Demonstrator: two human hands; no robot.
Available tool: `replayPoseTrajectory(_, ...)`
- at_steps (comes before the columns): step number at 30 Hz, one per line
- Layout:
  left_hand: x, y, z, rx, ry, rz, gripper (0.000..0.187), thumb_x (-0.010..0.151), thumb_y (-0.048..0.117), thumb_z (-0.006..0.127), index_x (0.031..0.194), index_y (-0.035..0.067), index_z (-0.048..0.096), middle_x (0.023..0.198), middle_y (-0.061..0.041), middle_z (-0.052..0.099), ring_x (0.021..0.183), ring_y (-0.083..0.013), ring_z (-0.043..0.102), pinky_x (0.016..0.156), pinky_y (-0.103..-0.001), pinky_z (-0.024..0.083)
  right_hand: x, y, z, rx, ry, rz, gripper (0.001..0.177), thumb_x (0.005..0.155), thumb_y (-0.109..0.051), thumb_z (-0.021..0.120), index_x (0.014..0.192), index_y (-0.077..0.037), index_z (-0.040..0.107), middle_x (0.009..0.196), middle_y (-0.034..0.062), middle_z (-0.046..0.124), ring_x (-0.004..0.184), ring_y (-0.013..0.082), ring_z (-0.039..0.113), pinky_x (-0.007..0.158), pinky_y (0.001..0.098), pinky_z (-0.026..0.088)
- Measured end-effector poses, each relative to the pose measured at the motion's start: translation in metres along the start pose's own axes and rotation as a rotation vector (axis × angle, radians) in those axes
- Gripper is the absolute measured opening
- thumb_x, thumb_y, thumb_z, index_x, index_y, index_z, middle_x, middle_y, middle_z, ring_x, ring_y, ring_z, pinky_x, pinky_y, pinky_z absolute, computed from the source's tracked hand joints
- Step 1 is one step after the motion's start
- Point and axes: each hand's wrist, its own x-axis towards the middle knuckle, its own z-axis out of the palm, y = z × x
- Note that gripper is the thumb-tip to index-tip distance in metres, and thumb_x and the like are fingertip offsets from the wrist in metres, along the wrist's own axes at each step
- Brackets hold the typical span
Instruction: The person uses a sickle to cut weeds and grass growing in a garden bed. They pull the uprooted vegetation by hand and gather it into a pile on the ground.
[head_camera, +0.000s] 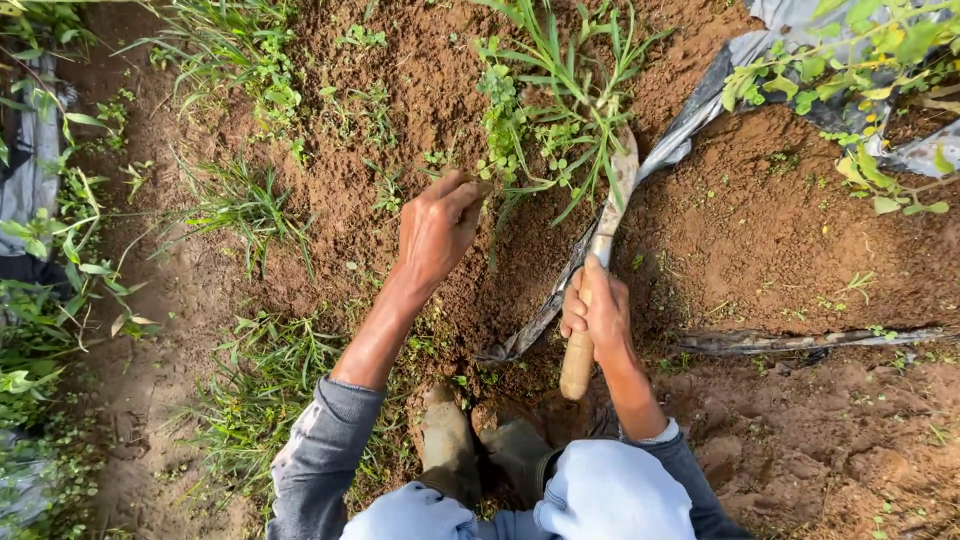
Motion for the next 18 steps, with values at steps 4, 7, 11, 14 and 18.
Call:
replayPoseTrajectory(4,-0.013,0.006,-0.005,-0.021,0.004,-0.012,0.022,0.088,-0.01,0.068,0.103,0.002,0.078,0.102,-0.019,0.076,0.072,-0.0287,0.074,0.063,-0.037,0.062,-0.004,0.007,0.018,0.002,-0.035,0.015,0.046,0.11,-0.052,0.042,0.089,-0.013,0.051,0.055,-0.0038,0.049,0.036,0.0103,0.05,0.032,0.0311,0.056)
replayPoseTrajectory(7,-0.014,0.004,-0.004,-0.004,-0.01,-0.023,0.024,0.087,-0.01,0.068,0.105,0.002,0.077,0.102,-0.019,0.076,0.073,-0.029,0.074,0.064,-0.037,0.063,-0.005,0.001,0.021,-0.064,-0.016,0.05,0.047,0.11,-0.051,0.043,0.085,-0.012,0.052,0.052,-0.0033,0.048,0.033,0.0105,0.048,0.029,0.0314,0.054)
replayPoseTrajectory(11,-0.018,0.0,0.002,0.034,0.024,-0.008,0.026,0.086,-0.009,0.069,0.106,0.005,0.078,0.101,-0.017,0.077,0.071,-0.0262,0.074,0.064,-0.036,0.063,0.003,0.018,0.025,-0.072,-0.012,-0.051,0.045,0.111,-0.05,0.041,0.088,-0.013,0.052,0.054,-0.0034,0.05,0.034,0.0103,0.051,0.03,0.0295,0.056)
replayPoseTrajectory(14,-0.015,-0.006,-0.001,0.07,0.04,-0.005,0.024,0.087,-0.005,0.07,0.105,0.008,0.079,0.102,-0.014,0.078,0.064,-0.0222,0.071,0.06,-0.033,0.06,0.001,0.02,0.019,-0.14,-0.041,-0.06,0.046,0.111,-0.047,0.043,0.086,-0.01,0.054,0.053,-0.0014,0.051,0.033,0.0118,0.052,0.029,0.0309,0.056)
replayPoseTrajectory(18,-0.02,-0.002,-0.006,0.124,0.077,-0.04,0.016,0.088,0.001,0.072,0.099,0.011,0.079,0.101,-0.014,0.078,0.054,-0.0169,0.067,0.052,-0.027,0.055,0.005,0.004,0.019,-0.124,0.039,-0.06,0.044,0.112,-0.047,0.042,0.088,-0.012,0.052,0.056,-0.0037,0.049,0.036,0.0103,0.051,0.032,0.0285,0.056)
